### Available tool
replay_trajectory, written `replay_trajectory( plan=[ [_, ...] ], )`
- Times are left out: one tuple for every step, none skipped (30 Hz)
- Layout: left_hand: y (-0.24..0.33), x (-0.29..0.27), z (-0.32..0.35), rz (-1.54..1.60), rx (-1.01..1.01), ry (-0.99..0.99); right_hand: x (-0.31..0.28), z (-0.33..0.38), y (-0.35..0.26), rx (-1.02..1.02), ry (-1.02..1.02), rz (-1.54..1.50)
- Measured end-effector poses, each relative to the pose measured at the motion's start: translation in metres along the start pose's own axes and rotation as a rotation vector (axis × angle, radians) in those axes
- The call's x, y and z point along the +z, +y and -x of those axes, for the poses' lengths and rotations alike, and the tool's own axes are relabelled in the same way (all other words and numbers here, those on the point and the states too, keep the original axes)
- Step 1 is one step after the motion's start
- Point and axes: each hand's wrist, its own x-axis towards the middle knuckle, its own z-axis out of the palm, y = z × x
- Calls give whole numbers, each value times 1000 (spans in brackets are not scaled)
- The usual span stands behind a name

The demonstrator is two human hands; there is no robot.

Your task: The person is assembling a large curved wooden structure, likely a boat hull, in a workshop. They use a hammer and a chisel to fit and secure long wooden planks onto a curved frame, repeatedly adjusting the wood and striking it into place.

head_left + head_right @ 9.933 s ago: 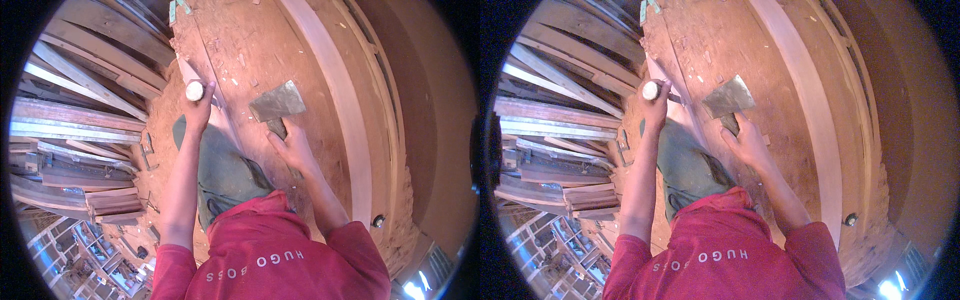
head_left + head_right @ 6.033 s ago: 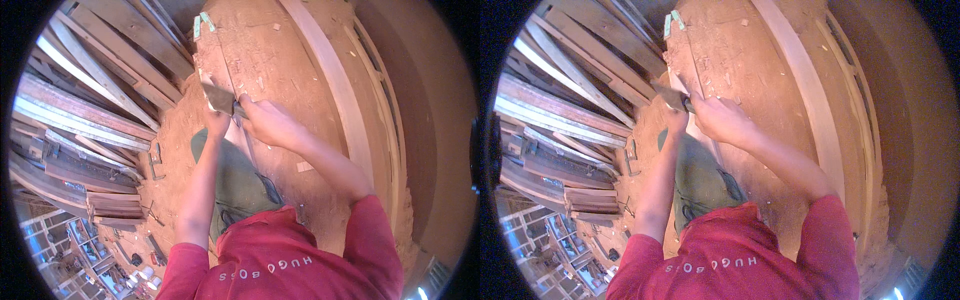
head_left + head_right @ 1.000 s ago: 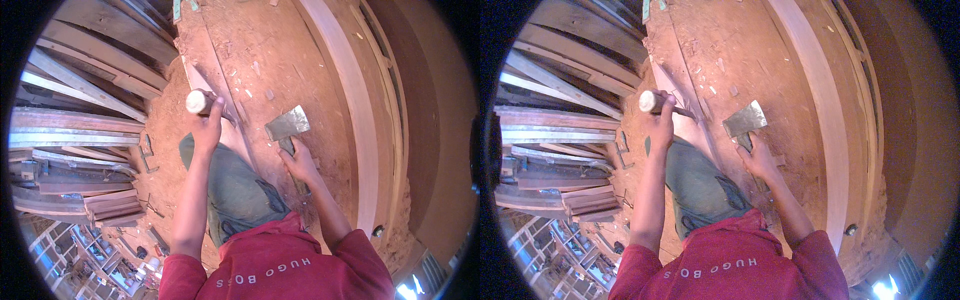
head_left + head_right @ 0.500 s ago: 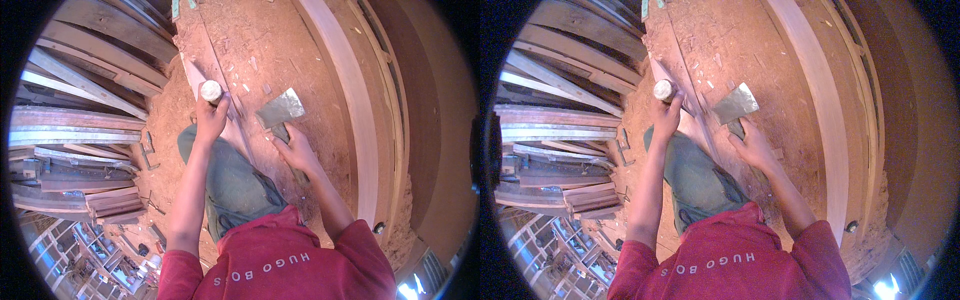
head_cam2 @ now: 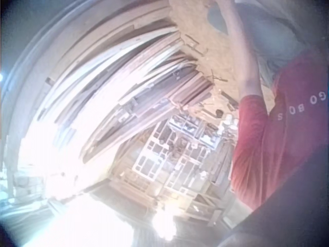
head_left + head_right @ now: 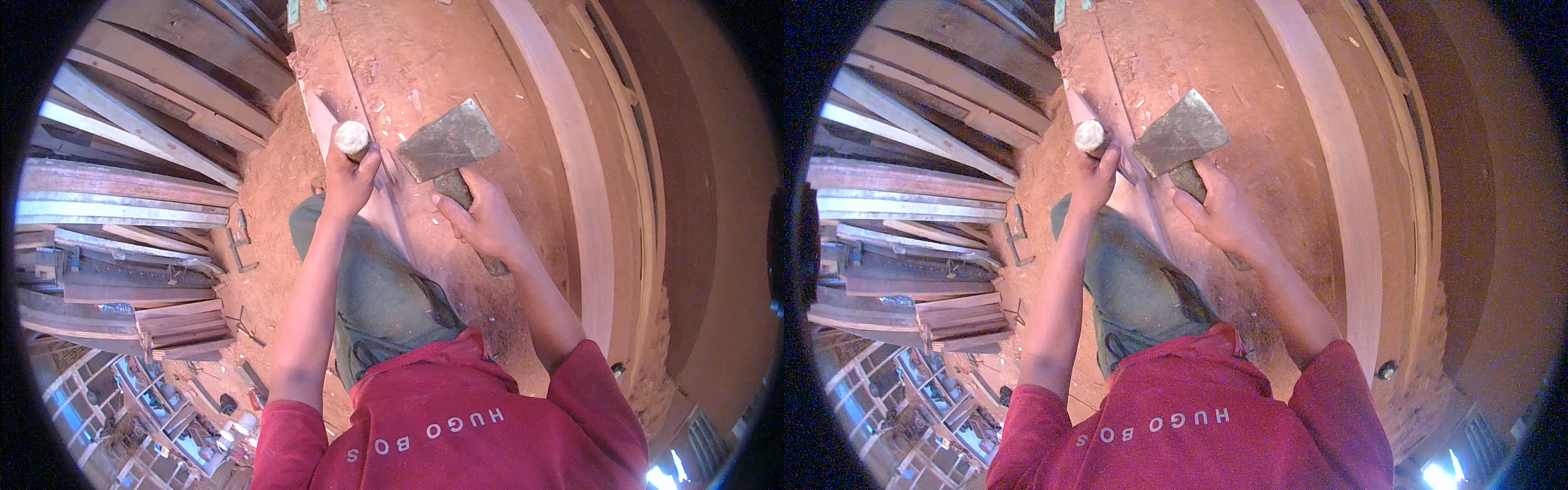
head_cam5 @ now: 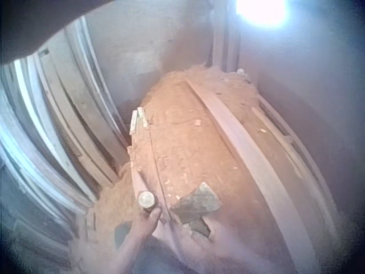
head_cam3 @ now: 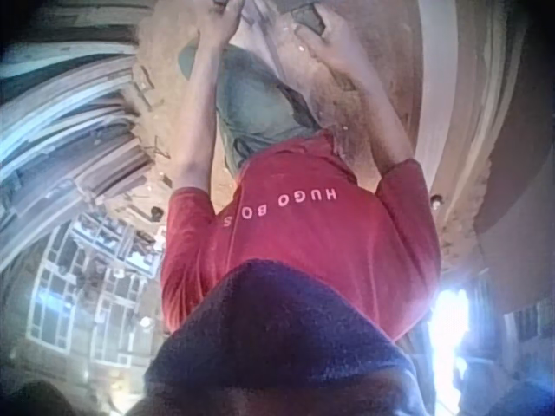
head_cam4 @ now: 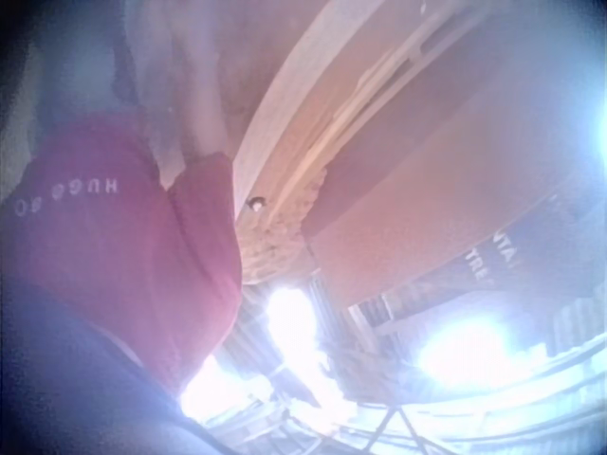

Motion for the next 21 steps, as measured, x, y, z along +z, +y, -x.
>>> replay_trajectory(
  plan=[
    [1, -1, 0, 8, -1, 10, 0, -1, -3, -23, 1, 26],
    [1, -1, 0, -20, -2, -2, -1, -4, -6, -56, 7, 38],
    [2, -2, 1, -43, 0, -2, -2, -6, -11, -89, 14, 51],
    [2, -2, 2, -84, 20, -2, -3, -9, -18, -131, 25, 50],
    [1, -1, 3, -35, -7, -4, -6, -12, -25, -161, 24, 55],
    [1, -1, 4, -4, -14, -6, -9, -15, -34, -191, 23, 59],
    [0, 0, 5, 20, -12, -1, -16, -18, -45, -210, 11, 68],
    [-1, 1, 6, 51, -22, 2, -20, -22, -56, -205, 7, 85],
    [-3, 2, 6, 76, -22, 11, -25, -25, -67, -363, 68, 93],
    [-4, 3, 7, 100, -21, 21, -29, -30, -79, -497, 138, 109],
    [-6, 4, 7, 98, -23, 16, -30, -33, -89, -621, 205, 147],
    [-7, 4, 7, 97, -25, 11, -29, -36, -97, -637, 217, 166],
    [-8, 3, 8, 96, -27, 6, -29, -38, -103, -642, 224, 207],
    [-9, 3, 8, 71, -26, -5, -29, -40, -107, -689, 240, 241],
    [-9, 2, 9, 48, -21, -16, -28, -41, -108, -465, 66, 380],
    [-9, 1, 9, 22, -11, -19, -27, -41, -108, -281, -93, 507],
    [-9, 0, 10, 64, -65, -38, -27, -42, -106, -81, -254, 627],
    [-9, 0, 10, 102, -124, -53, -27, -42, -104, -80, -287, 631],
    [-10, 0, 10, 114, -206, -91, -29, -41, -101, -60, -320, 629],
    [-10, 1, 10, 65, 36, -58, -31, -41, -99, -32, -337, 653],
    [-12, 1, 10, 69, 37, -64, -33, -41, -98, -171, -282, 586]
  ],
)
